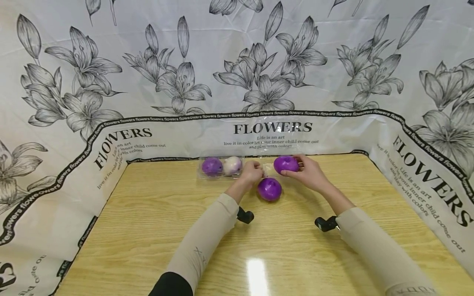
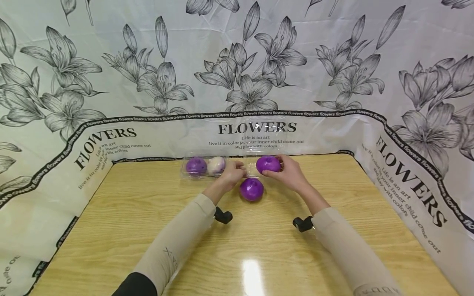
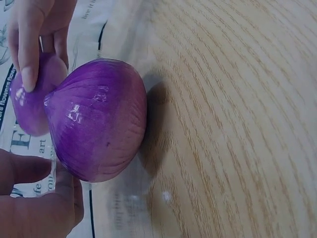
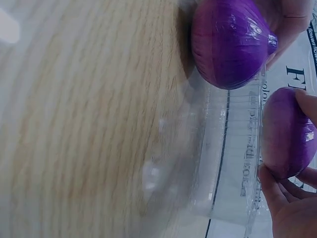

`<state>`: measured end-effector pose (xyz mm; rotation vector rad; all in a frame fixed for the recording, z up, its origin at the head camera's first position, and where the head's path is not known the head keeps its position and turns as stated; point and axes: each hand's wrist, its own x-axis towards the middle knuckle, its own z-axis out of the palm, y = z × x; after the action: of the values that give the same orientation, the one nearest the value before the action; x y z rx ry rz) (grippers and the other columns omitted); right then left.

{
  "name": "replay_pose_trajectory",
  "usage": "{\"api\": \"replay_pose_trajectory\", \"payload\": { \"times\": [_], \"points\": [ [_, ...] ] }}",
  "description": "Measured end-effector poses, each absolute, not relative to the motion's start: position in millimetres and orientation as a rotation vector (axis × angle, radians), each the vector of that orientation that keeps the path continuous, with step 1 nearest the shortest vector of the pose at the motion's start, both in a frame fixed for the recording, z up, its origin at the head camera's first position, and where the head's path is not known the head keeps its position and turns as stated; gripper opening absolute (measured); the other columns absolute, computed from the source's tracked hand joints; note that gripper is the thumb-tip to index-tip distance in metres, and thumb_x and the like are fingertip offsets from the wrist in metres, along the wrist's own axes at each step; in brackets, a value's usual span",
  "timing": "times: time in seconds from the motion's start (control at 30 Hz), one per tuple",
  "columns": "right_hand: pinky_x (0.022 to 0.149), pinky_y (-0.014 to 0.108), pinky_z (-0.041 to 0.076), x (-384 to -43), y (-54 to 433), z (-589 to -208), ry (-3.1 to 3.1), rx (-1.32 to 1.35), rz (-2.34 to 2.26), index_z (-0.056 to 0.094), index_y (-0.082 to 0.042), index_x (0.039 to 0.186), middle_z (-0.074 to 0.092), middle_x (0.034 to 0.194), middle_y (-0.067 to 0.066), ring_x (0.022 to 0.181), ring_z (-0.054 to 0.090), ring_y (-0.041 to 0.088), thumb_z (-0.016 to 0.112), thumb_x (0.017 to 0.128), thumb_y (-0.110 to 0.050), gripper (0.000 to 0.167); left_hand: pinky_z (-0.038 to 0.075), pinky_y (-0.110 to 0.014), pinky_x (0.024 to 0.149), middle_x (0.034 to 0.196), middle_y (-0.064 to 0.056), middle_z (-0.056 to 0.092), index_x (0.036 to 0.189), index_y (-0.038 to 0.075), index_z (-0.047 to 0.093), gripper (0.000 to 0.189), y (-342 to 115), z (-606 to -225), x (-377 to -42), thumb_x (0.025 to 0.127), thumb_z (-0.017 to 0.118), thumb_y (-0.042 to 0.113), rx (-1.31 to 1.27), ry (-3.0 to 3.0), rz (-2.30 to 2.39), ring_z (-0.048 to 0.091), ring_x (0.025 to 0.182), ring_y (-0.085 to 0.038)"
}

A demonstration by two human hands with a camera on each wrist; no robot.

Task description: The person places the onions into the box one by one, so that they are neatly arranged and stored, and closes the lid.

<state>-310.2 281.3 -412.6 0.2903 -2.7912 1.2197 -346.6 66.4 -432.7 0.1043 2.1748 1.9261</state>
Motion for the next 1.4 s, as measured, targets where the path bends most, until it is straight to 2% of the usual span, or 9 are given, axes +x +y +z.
{"api": "replay_pose_trajectory", "payload": {
  "times": [0.13,0.33,0.43,0.77,1.07,1.4],
  "points": [
    [0.103,0.055,0.054,-320.9,274.9,-415.9,-2.799,0.288,1.222,0.044,0.005,0.145,0.056,0.136,0.030,0.123,0.058,0.044,0.083,0.087,-0.040,0.083,0.061,-0.029,0.090,0.100,-0.012,0.055,0.146,-0.017,0.040,0.052,66.7,-431.8,-345.3,0.095,0.052,-0.013,0.103,2.188,1.912,0.066,0.108,-0.034],
    [0.101,0.054,0.056,-333.1,266.8,-422.0,-2.811,0.310,1.195,0.046,0.007,0.142,0.057,0.133,0.030,0.121,0.059,0.044,0.083,0.087,-0.038,0.079,0.060,-0.030,0.094,0.122,-0.024,0.059,0.144,-0.017,0.043,0.049,66.9,-430.9,-344.1,0.096,0.053,-0.011,0.102,2.221,1.893,0.065,0.108,-0.032],
    [0.100,0.053,0.057,-338.2,264.8,-425.8,-2.808,0.320,1.196,0.047,0.006,0.140,0.058,0.132,0.030,0.120,0.060,0.044,0.083,0.087,-0.038,0.078,0.059,-0.031,0.095,0.127,-0.026,0.058,0.144,-0.017,0.044,0.049,66.5,-431.7,-344.1,0.096,0.054,-0.010,0.100,2.227,1.885,0.064,0.108,-0.031],
    [0.101,0.053,0.056,-347.7,263.7,-435.9,-2.827,0.328,1.196,0.049,0.003,0.138,0.060,0.132,0.029,0.120,0.061,0.043,0.082,0.087,-0.039,0.074,0.061,-0.028,0.089,0.121,-0.022,0.059,0.146,-0.016,0.043,0.051,66.0,-436.9,-344.0,0.096,0.054,-0.010,0.091,2.210,1.881,0.065,0.102,-0.029],
    [0.101,0.054,0.056,-352.4,262.0,-433.4,-2.852,0.367,1.167,0.048,0.006,0.137,0.059,0.130,0.030,0.119,0.061,0.044,0.081,0.089,-0.035,0.071,0.060,-0.036,0.096,0.126,-0.028,0.057,0.146,-0.016,0.041,0.051,66.0,-434.8,-344.5,0.097,0.052,-0.010,0.114,2.206,1.896,0.064,0.108,-0.033],
    [0.102,0.054,0.055,-356.6,259.0,-431.6,-2.897,0.364,1.130,0.047,0.007,0.138,0.058,0.130,0.030,0.117,0.061,0.043,0.082,0.088,-0.033,0.073,0.060,-0.028,0.091,0.123,-0.023,0.062,0.144,-0.015,0.046,0.050,65.6,-432.5,-345.4,0.096,0.056,-0.008,0.106,2.260,1.856,0.067,0.104,-0.030]
  ]
}}
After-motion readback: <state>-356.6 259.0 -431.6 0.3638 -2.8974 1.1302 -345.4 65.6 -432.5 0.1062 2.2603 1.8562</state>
